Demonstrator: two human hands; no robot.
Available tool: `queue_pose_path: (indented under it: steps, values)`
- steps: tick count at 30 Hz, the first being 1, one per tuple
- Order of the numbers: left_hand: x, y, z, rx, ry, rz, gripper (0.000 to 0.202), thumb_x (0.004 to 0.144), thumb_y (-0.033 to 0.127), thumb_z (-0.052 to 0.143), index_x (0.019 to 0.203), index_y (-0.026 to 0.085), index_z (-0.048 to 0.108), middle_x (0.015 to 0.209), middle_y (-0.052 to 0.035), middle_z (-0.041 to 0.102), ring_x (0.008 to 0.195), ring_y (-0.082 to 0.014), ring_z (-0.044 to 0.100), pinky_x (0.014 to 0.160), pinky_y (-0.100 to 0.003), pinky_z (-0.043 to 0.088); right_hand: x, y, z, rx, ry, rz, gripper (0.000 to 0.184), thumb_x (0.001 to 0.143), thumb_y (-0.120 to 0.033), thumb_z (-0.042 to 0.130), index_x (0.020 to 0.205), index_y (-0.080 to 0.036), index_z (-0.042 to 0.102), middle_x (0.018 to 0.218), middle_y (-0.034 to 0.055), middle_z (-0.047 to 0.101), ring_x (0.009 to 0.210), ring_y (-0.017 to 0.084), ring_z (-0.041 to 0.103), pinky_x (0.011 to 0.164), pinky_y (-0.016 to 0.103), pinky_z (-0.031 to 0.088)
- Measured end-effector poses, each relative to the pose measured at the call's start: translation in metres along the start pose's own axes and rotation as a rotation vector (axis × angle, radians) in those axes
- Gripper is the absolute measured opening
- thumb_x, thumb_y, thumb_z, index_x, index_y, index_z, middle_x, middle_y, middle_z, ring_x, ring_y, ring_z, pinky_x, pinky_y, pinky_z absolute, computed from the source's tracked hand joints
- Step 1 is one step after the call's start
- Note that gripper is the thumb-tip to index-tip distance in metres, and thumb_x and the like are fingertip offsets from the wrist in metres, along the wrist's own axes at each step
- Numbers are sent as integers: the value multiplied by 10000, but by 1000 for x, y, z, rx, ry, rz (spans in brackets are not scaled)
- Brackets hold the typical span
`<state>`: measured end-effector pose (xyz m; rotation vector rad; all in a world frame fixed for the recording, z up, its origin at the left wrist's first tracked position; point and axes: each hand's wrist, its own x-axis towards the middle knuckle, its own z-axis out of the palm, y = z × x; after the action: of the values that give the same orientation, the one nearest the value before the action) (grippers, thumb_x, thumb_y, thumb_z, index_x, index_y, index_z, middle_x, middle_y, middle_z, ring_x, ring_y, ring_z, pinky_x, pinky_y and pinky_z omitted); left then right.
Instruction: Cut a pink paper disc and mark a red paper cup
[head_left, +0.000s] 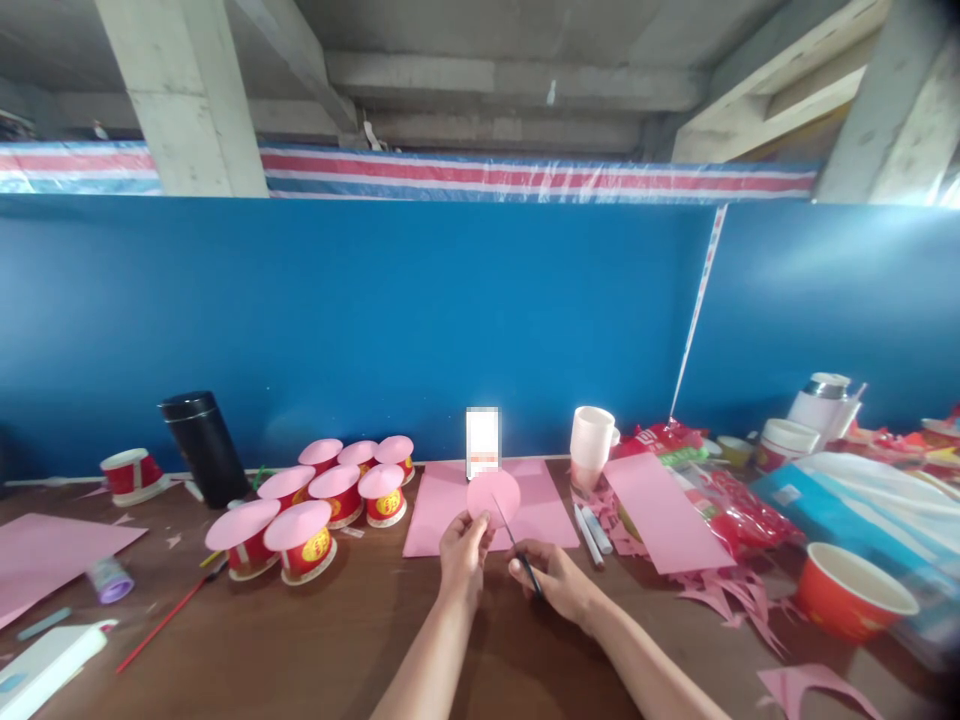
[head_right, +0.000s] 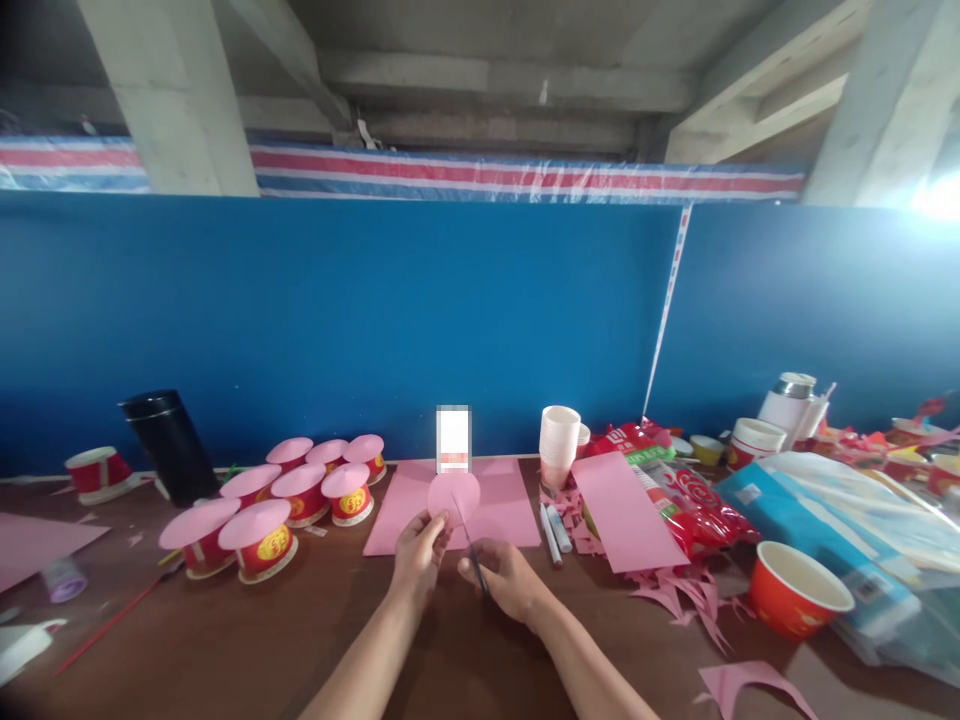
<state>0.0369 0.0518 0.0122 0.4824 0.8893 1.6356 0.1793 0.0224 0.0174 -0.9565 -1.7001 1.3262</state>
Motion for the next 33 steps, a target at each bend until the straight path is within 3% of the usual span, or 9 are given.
queue_pose_path:
  steps: [33]
  values:
    - [1, -2, 0, -7, 31, -21, 191, 589, 155, 735, 745, 108, 635, 699, -33, 616, 580, -60, 566, 597, -167, 496, 2, -1, 1, -38, 16, 9, 256, 756, -396, 605, 735, -143, 569, 512, -47, 459, 472, 77, 394, 457, 193, 298]
